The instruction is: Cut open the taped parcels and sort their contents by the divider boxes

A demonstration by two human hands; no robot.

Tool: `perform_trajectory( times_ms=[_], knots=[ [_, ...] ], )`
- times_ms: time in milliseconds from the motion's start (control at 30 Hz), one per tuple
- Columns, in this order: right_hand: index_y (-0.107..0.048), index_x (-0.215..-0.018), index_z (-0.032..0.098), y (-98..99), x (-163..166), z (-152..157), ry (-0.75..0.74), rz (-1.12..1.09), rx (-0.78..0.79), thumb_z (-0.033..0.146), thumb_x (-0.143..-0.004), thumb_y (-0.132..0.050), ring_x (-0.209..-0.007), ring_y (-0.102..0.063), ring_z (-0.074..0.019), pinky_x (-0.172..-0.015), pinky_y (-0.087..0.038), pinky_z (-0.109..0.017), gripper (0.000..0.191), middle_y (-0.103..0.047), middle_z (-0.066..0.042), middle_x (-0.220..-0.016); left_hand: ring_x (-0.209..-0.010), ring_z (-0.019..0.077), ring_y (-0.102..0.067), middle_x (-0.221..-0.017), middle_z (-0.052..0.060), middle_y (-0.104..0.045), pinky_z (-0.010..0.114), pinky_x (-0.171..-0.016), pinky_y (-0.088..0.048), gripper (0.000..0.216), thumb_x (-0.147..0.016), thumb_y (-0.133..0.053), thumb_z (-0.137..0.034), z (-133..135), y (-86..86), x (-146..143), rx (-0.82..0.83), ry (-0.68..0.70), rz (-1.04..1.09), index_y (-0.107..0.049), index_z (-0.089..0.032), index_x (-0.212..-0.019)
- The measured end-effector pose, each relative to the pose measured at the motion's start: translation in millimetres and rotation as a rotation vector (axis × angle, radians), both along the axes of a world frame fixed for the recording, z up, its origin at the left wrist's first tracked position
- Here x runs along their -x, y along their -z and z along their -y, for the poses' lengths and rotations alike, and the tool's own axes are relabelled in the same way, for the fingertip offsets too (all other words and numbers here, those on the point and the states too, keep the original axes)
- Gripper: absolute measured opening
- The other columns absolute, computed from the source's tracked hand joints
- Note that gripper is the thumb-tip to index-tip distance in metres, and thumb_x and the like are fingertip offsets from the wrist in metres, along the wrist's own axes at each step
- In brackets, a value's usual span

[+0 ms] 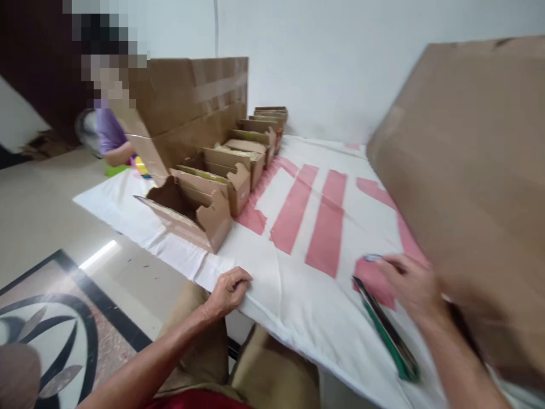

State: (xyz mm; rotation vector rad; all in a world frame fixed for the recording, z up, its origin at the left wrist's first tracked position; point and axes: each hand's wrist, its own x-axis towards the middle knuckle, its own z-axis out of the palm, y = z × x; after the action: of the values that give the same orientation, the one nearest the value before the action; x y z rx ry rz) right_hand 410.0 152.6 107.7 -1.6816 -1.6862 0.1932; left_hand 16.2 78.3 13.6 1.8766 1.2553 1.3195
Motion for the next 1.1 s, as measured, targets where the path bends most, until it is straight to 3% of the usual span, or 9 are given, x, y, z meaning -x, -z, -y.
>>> perform_trajectory(
  times_ms=[100,200,367,500,633,733,867,1000,1100],
  knots=[
    [-0.07,-0.08,0.021,-5.4,56,35,-0.033,-0.119,0.122,0.066,-0.087,-0.058,-0.061,-0.062,-0.0206,-0.06,-0.048,-0.037,0.047,-0.071,-0.009,-0.069,-0.074,0.0172,-0.068,-0.081,0.005,-0.074,0.027,-0.07,-0.052,0.024,-0.079,-0.052,-0.009,3,-10.8,-2,0.087,0.001,0.052,-0.074,-0.019,-0.085],
    [-0.07,-0.085,0.021,1.5,94,56,-0.147,-0.274,0.2,0.055,-0.086,-0.063,-0.069,-0.066,-0.0193,-0.065,-0.051,-0.032,0.035,-0.075,-0.005,-0.078,-0.07,0.0154,-0.065,-0.081,0.004,-0.074,0.026,-0.067,-0.05,0.02,-0.084,-0.057,-0.016,8,-29.8,-19,0.172,0.003,0.087,-0.075,-0.02,-0.09],
    [-0.068,-0.078,0.022,-1.4,132,81,-0.272,-0.355,0.189,0.039,-0.086,-0.064,-0.072,-0.065,-0.0178,-0.072,-0.052,-0.031,0.018,-0.073,-0.002,-0.076,-0.068,0.0144,-0.063,-0.081,0.004,-0.075,0.024,-0.062,-0.048,0.024,-0.078,-0.076,-0.04,15,-59.2,-67,0.459,0.073,0.34,-0.076,-0.019,-0.089],
    [-0.067,-0.078,0.023,2.6,143,95,-0.294,-0.292,0.199,0.035,-0.088,-0.059,-0.072,-0.066,-0.0172,-0.069,-0.052,-0.028,0.017,-0.072,-0.001,-0.075,-0.058,0.0115,-0.057,-0.065,0.001,-0.067,0.022,-0.055,-0.043,0.027,-0.077,-0.073,-0.045,17,-59.5,-91,0.561,0.095,0.454,-0.072,-0.018,-0.076],
    [-0.073,-0.084,0.023,11.1,108,88,-0.222,-0.196,0.259,0.04,-0.088,-0.06,-0.072,-0.068,-0.0171,-0.064,-0.051,-0.026,0.021,-0.075,0.0,-0.076,-0.049,0.0093,-0.048,-0.058,-0.001,-0.063,0.021,-0.047,-0.034,0.03,-0.075,-0.073,-0.048,18,-49.4,-93,0.637,0.097,0.457,-0.069,-0.018,-0.071],
    [-0.074,-0.09,0.022,8.8,43,66,-0.019,-0.077,0.238,0.035,-0.091,-0.054,-0.079,-0.069,-0.02,-0.073,-0.052,-0.032,0.024,-0.078,-0.005,-0.087,-0.046,0.0079,-0.045,-0.059,0.0,-0.065,0.021,-0.044,-0.031,0.033,-0.069,-0.075,-0.05,18,-45.6,-87,0.693,0.088,0.442,-0.068,-0.017,-0.068],
    [-0.071,-0.074,0.026,7.0,-35,32,0.194,0.106,0.253,0.031,-0.087,-0.061,-0.082,-0.068,-0.0268,-0.076,-0.048,-0.039,0.017,-0.078,-0.01,-0.083,-0.044,0.0077,-0.044,-0.057,0.001,-0.064,0.021,-0.044,-0.034,0.038,-0.063,-0.077,-0.054,22,-49.8,-81,0.792,0.031,0.462,-0.067,-0.017,-0.066],
    [-0.067,-0.065,0.024,20.7,-57,16,0.209,0.26,0.281,0.026,-0.081,-0.072,-0.087,-0.068,-0.0277,-0.079,-0.043,-0.039,0.017,-0.077,-0.013,-0.081,-0.042,0.0071,-0.044,-0.055,0.0,-0.062,0.021,-0.043,-0.035,0.041,-0.058,-0.081,-0.054,24,-57.7,-81,0.86,-0.009,0.518,-0.064,-0.017,-0.063],
    [-0.062,-0.06,0.02,30.9,-56,12,0.202,0.338,0.261,0.025,-0.089,-0.064,-0.09,-0.067,-0.025,-0.082,-0.039,-0.038,0.03,-0.077,-0.015,-0.082,-0.04,0.0059,-0.043,-0.056,-0.001,-0.063,0.021,-0.043,-0.035,0.04,-0.056,-0.081,-0.051,22,-61.6,-83,0.894,-0.024,0.566,-0.063,-0.017,-0.062]
  ],
)
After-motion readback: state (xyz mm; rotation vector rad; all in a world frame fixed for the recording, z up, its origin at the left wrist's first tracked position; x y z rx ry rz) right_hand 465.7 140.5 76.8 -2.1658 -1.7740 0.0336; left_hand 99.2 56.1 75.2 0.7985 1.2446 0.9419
